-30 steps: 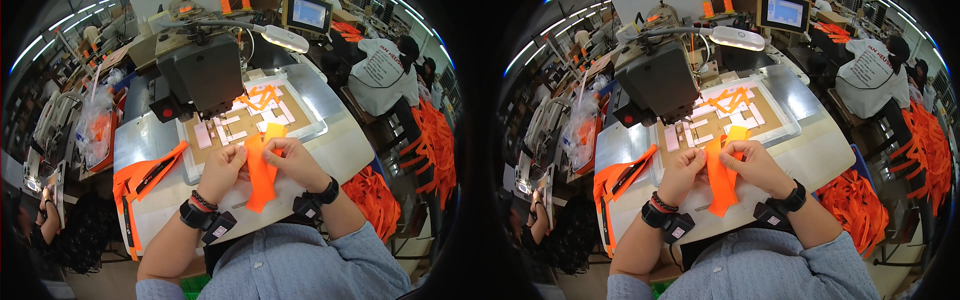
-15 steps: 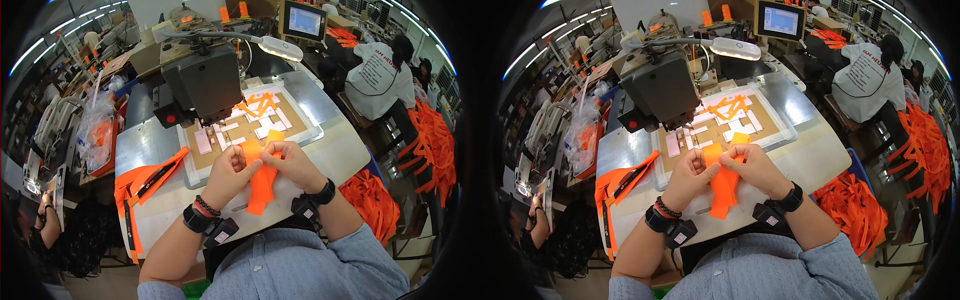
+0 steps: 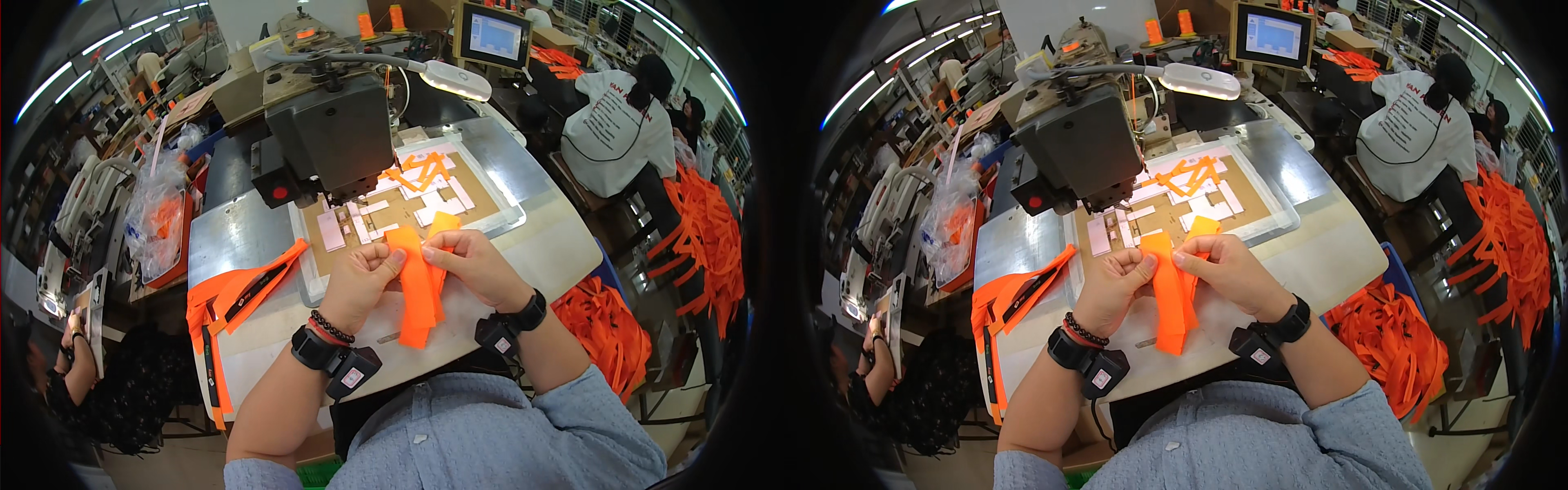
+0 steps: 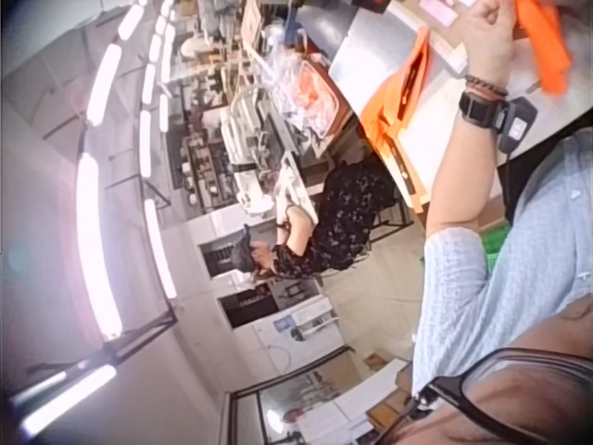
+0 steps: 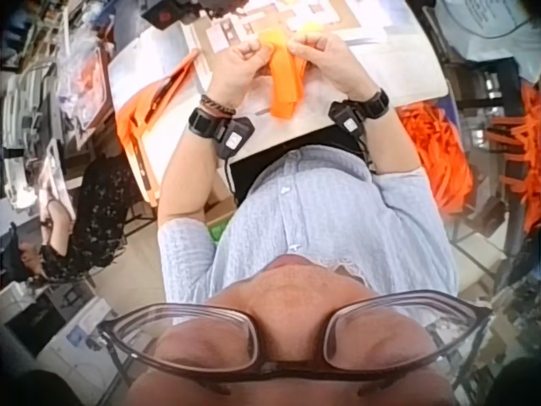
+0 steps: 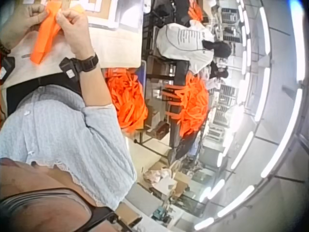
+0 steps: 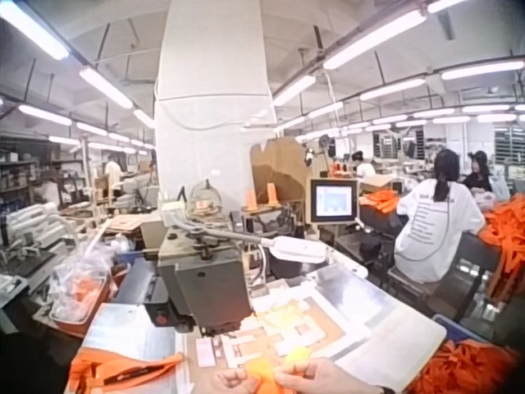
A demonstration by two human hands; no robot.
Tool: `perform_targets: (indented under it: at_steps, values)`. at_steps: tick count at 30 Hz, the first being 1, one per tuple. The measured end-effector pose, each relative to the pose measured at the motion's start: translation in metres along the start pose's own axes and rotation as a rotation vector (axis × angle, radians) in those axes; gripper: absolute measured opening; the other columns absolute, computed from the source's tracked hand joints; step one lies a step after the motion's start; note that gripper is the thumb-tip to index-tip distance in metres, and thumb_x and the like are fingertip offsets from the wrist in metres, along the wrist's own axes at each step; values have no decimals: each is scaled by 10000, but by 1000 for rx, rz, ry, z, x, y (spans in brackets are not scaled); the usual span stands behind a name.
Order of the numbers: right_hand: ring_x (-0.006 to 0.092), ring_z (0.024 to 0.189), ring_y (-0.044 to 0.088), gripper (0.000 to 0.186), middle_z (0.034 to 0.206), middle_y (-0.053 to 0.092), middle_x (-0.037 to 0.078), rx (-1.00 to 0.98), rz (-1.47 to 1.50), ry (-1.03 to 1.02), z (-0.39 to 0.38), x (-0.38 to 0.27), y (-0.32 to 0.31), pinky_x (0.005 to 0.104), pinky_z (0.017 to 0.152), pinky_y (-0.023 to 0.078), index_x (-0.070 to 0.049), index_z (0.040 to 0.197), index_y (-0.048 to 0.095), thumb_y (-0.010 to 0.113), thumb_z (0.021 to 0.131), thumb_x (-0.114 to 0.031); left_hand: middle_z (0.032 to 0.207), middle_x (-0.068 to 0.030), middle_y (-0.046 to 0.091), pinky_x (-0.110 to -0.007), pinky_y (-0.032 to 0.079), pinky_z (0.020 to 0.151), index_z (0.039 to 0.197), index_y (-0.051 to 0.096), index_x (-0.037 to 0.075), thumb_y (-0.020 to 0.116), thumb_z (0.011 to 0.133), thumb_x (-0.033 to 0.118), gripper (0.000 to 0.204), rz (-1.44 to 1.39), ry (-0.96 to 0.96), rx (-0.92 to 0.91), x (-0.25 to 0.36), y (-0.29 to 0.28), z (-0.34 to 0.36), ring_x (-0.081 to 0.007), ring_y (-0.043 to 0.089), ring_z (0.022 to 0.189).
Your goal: Position and sew orange textile straps using an automated industrial sewing machine.
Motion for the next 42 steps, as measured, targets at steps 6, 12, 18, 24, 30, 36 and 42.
perform_targets:
  at_steps: [6,12,18,24,30,36,42]
  values:
    - [33,762,561,140,863,654,-9,33,-49,-22,0,3,0,196,686,460,-9,936,681,656,914,-145,877,-70,721,-239,567,657,1024,672,-21,614,991,188,220,20,5,-20,-4,-1,1,-113,686,735]
    - [36,769,568,76,852,632,-10,143,-192,-20,-2,0,-6,192,688,462,-20,890,644,645,886,-96,839,-60,705,-240,553,669,1034,658,-8,620,990,221,236,158,-19,54,3,2,1,-109,664,716]
    - [65,700,598,93,835,642,20,415,134,-105,3,7,-22,209,618,495,-23,899,637,650,898,-115,877,-69,667,-244,548,687,1031,614,-3,562,1014,244,253,108,9,257,-2,-19,7,-133,658,749]
    - [69,717,608,126,852,652,25,470,110,-101,0,3,-22,219,659,521,-6,922,651,665,891,-127,1054,-90,634,-319,510,907,1145,581,23,486,1043,276,289,-377,302,182,18,-5,3,-167,612,992]
    - [65,723,618,150,851,659,22,241,-88,-80,2,1,-9,211,653,520,-3,971,663,685,909,-138,1091,-7,652,-217,495,716,1156,606,35,597,1003,214,236,-207,50,-6,-6,6,0,-86,621,894]
    - [57,746,624,126,835,653,11,87,-129,-86,2,5,-5,203,659,525,-3,964,656,670,933,-124,986,-38,689,-253,529,786,1073,623,32,684,943,148,184,-53,-8,56,-9,-2,2,-97,649,865]
    - [55,667,603,164,804,665,16,199,-159,-77,3,8,-10,198,598,503,-5,946,667,688,924,-166,984,-60,693,-258,559,807,1111,592,22,687,932,105,219,-86,56,187,-7,-9,3,-120,669,884]
Point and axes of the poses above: each hand's wrist, its own z-axis towards the middle knuckle, its own y-axis out of the palm, x = y × z, the point moved 3 cm from there along z, towards the middle knuckle
